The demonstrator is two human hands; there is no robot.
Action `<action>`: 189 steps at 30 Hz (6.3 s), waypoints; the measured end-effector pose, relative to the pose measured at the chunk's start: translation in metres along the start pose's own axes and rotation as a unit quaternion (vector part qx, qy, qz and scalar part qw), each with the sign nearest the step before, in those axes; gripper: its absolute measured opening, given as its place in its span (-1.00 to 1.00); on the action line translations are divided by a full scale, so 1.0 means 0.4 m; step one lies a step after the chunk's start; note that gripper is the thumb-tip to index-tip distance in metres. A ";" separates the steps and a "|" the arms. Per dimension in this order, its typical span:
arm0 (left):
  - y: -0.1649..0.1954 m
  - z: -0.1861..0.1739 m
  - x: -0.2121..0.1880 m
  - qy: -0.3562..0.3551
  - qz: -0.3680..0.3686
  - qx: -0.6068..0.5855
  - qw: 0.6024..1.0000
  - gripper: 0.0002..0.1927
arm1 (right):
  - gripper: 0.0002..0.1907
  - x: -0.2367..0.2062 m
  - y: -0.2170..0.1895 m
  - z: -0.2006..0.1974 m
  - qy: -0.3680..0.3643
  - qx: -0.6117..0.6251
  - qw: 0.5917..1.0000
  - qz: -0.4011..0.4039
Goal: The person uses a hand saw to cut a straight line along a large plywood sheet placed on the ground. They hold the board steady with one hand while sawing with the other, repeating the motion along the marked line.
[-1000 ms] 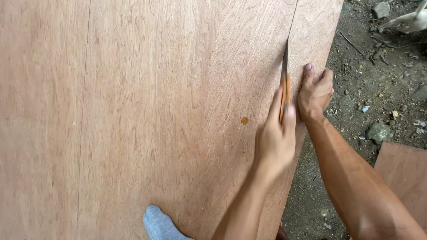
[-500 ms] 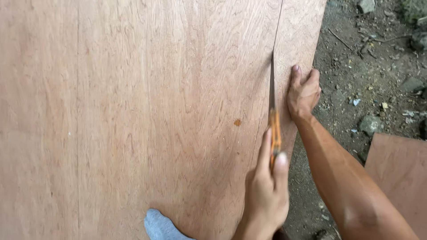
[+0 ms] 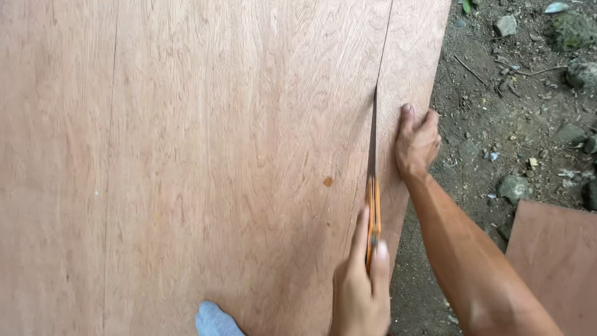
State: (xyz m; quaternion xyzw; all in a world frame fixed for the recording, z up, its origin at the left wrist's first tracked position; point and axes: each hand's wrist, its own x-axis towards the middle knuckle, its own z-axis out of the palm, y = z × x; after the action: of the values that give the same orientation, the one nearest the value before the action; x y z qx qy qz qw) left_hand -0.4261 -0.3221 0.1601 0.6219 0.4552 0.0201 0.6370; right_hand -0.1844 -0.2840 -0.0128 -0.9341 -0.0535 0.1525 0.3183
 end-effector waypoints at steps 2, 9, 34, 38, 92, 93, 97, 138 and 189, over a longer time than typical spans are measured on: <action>-0.001 0.000 -0.003 0.013 0.043 0.002 0.999 -0.36 | -0.41 0.001 0.005 0.002 0.008 -0.019 1.000 -0.003; 0.181 0.049 0.501 0.036 0.028 0.048 0.998 -0.36 | -0.48 0.004 0.007 0.006 0.054 0.010 0.996 -0.076; -0.034 0.007 -0.020 0.052 0.146 -0.021 0.988 -0.40 | -0.37 -0.012 -0.006 -0.010 0.039 0.016 0.999 -0.026; 0.071 0.010 0.194 -0.021 -0.049 0.057 0.997 -0.33 | -0.34 -0.004 0.005 0.002 0.004 0.010 1.000 0.011; 0.056 0.010 0.203 -0.008 0.049 0.033 0.998 -0.35 | -0.43 0.012 0.010 0.008 0.015 0.001 1.000 -0.015; 0.086 0.029 0.288 -0.001 0.062 0.043 0.997 -0.37 | -0.42 0.007 0.009 0.005 0.002 0.008 1.000 -0.017; 0.134 0.058 0.571 0.024 0.091 0.055 0.994 -0.40 | -0.38 -0.016 -0.009 -0.016 -0.003 0.002 1.000 0.007; 0.131 0.030 0.324 -0.005 -0.033 0.084 0.996 -0.15 | -0.41 -0.004 0.017 0.010 0.001 0.054 0.998 -0.016; -0.116 0.024 0.146 -0.027 0.018 0.007 0.999 -0.23 | -0.40 0.016 0.018 0.017 0.011 0.007 1.000 -0.010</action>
State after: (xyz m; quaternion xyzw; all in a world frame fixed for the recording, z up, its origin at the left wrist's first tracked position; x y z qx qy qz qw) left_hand -0.4110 -0.3055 0.0882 0.6347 0.4268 0.0118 0.6440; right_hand -0.1803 -0.2847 -0.0239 -0.9327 -0.0585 0.1397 0.3273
